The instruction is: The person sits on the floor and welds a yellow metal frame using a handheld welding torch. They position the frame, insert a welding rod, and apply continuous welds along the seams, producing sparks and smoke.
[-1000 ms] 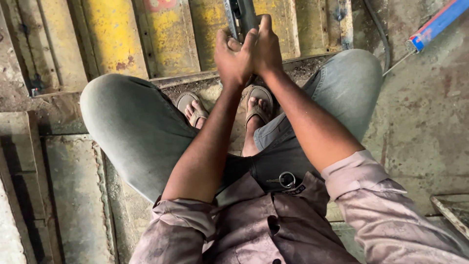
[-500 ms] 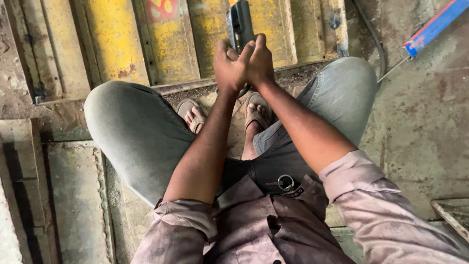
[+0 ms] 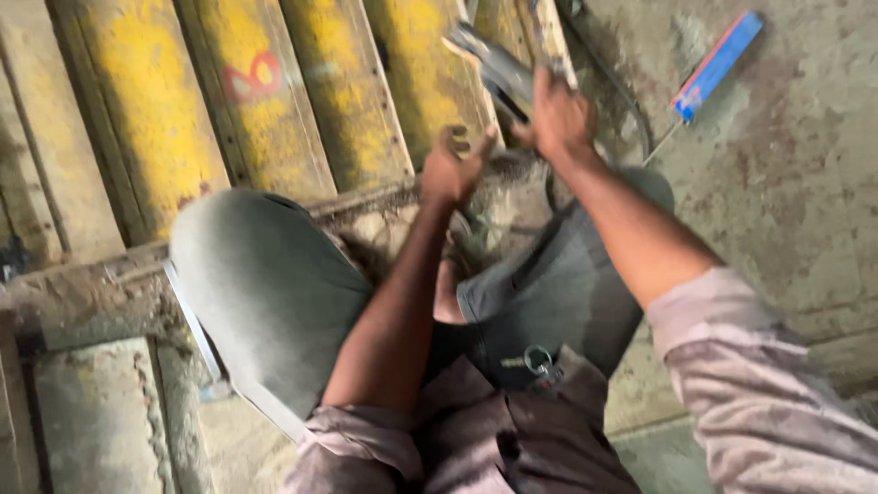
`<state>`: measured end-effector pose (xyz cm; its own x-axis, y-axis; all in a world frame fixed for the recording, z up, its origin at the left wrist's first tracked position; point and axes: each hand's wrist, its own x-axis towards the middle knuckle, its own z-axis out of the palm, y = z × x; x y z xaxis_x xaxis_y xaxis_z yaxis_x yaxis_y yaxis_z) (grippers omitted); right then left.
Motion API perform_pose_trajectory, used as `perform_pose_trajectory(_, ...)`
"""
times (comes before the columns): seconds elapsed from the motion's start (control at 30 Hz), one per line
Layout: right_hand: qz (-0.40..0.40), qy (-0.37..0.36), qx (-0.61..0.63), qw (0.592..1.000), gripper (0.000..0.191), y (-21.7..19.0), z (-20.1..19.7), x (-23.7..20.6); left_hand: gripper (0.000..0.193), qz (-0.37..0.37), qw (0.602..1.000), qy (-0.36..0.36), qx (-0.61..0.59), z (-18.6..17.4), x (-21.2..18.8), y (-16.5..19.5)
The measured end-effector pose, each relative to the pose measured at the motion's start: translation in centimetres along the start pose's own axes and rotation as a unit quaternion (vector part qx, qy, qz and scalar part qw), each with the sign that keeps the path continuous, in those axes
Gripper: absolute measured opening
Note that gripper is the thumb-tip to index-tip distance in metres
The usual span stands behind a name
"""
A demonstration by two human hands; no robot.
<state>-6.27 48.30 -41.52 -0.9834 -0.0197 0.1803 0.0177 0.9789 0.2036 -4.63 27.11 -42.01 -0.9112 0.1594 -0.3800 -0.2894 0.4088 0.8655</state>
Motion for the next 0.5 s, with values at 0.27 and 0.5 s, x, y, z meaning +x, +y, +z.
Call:
perform_pose_trajectory(0.27, 0.207, -0.153, 0.046, 0.965, 0.106, 1.0, -0.5, -1.6, 0.078, 0.129, 0.973, -0.153, 0.115, 4.8, 2.2, -1.2)
perform_pose_trajectory(0.5, 0.244, -0.199, 0.083, 0.946, 0.11, 3.1, 0.1, -1.6, 0.071, 0.132, 0.977, -0.162, 0.042, 5.9, 1.8, -1.0)
